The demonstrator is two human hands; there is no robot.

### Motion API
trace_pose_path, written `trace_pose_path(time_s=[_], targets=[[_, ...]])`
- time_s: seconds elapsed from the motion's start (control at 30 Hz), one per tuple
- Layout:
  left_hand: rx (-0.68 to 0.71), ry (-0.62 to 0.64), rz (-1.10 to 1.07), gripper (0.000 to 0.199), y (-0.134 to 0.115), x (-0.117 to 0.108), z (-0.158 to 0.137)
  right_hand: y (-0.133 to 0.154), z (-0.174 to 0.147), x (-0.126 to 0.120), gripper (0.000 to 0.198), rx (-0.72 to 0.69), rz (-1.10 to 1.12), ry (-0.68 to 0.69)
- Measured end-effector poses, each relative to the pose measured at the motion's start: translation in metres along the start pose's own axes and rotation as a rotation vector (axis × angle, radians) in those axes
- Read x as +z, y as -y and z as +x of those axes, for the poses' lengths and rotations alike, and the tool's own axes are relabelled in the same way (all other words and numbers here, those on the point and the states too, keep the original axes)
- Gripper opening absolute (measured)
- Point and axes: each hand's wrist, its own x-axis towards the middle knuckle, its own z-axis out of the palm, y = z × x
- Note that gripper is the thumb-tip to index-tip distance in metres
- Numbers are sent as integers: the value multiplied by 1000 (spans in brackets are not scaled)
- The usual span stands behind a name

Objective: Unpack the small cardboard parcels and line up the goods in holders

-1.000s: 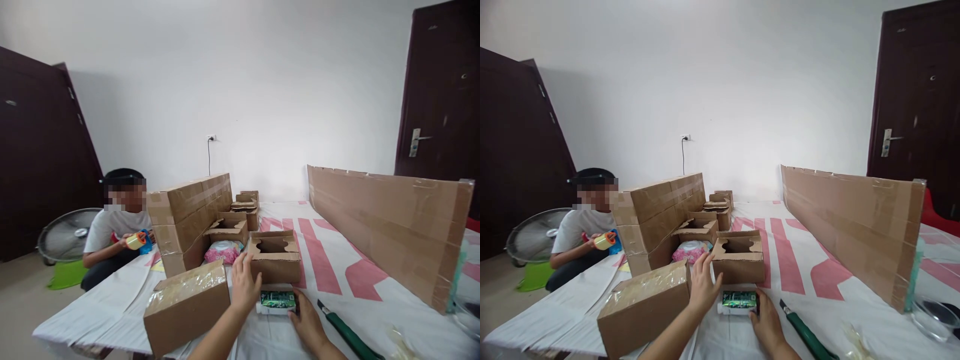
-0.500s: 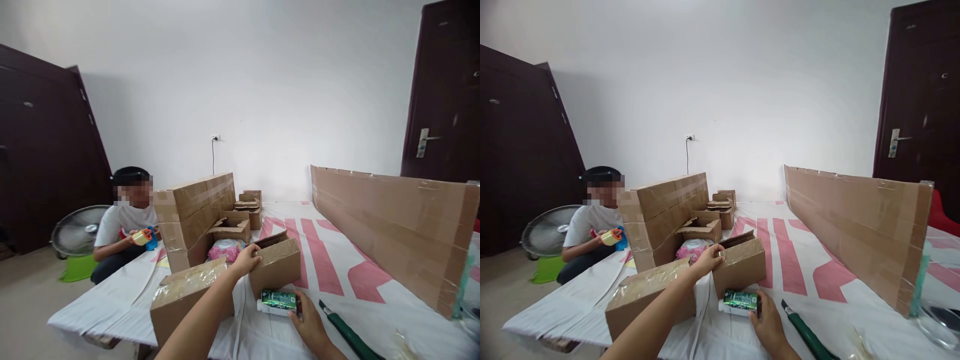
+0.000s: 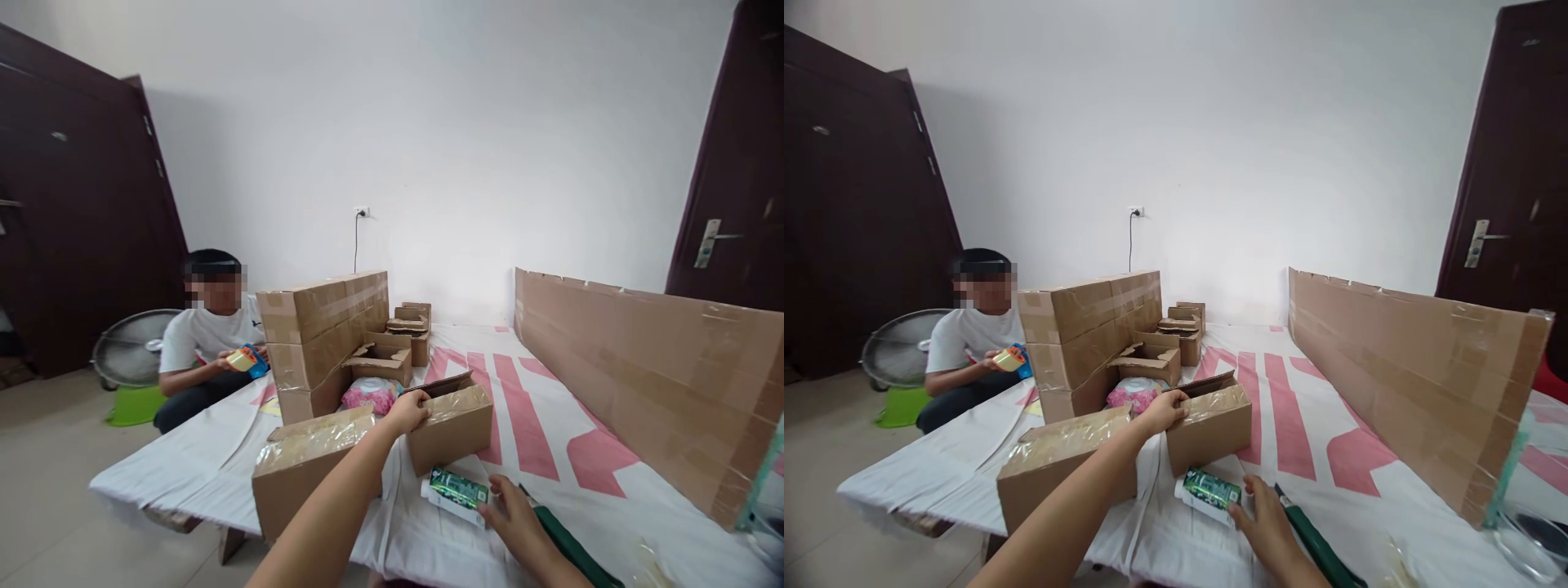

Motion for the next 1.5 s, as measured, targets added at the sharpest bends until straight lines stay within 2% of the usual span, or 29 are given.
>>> trace_pose_path(time_s=[0.07, 0.13, 0.23, 0.3, 0.4, 0.5, 0.6, 0.7, 0.83, 0.93, 1.07, 1.27, 1.5], targets=[[-15, 30, 12, 31, 0, -2, 1, -4, -3, -15, 48, -17, -81, -2], [-28, 46, 24, 32, 0, -3, 2, -11, -6, -32, 43, -8, -254, -19], [-34, 47, 38, 32, -1, -4, 3, -26, -14, -57, 34, 88, -586, -36], [-26, 40, 47, 31, -1, -3, 4, -37, -22, -68, 29, 143, -707, -8], [-9, 29, 61, 31, 0, -2, 5, -52, -34, -76, 18, 150, -702, 77], [6, 17, 75, 31, 1, -1, 5, -55, -35, -73, 20, 128, -654, 84], [19, 6, 80, 31, 1, -1, 4, -36, -23, -67, 33, 19, -543, -42], [34, 1, 81, 31, 1, -2, 3, 7, -2, -63, 42, -139, -457, -126], [50, 6, 76, 30, 1, -3, 1, 64, 25, -56, 42, -285, -525, -142], [63, 13, 67, 30, 3, -4, 0, 87, 39, -48, 40, -324, -613, -146], [77, 28, 61, 31, 5, -5, -3, 95, 45, -39, 40, -305, -691, -124], [122, 69, 44, 31, 6, -3, 1, 87, 46, -27, 41, -296, -732, -186], [110, 87, 53, 31, 6, -2, 3, 82, 41, -28, 39, -306, -652, -186]])
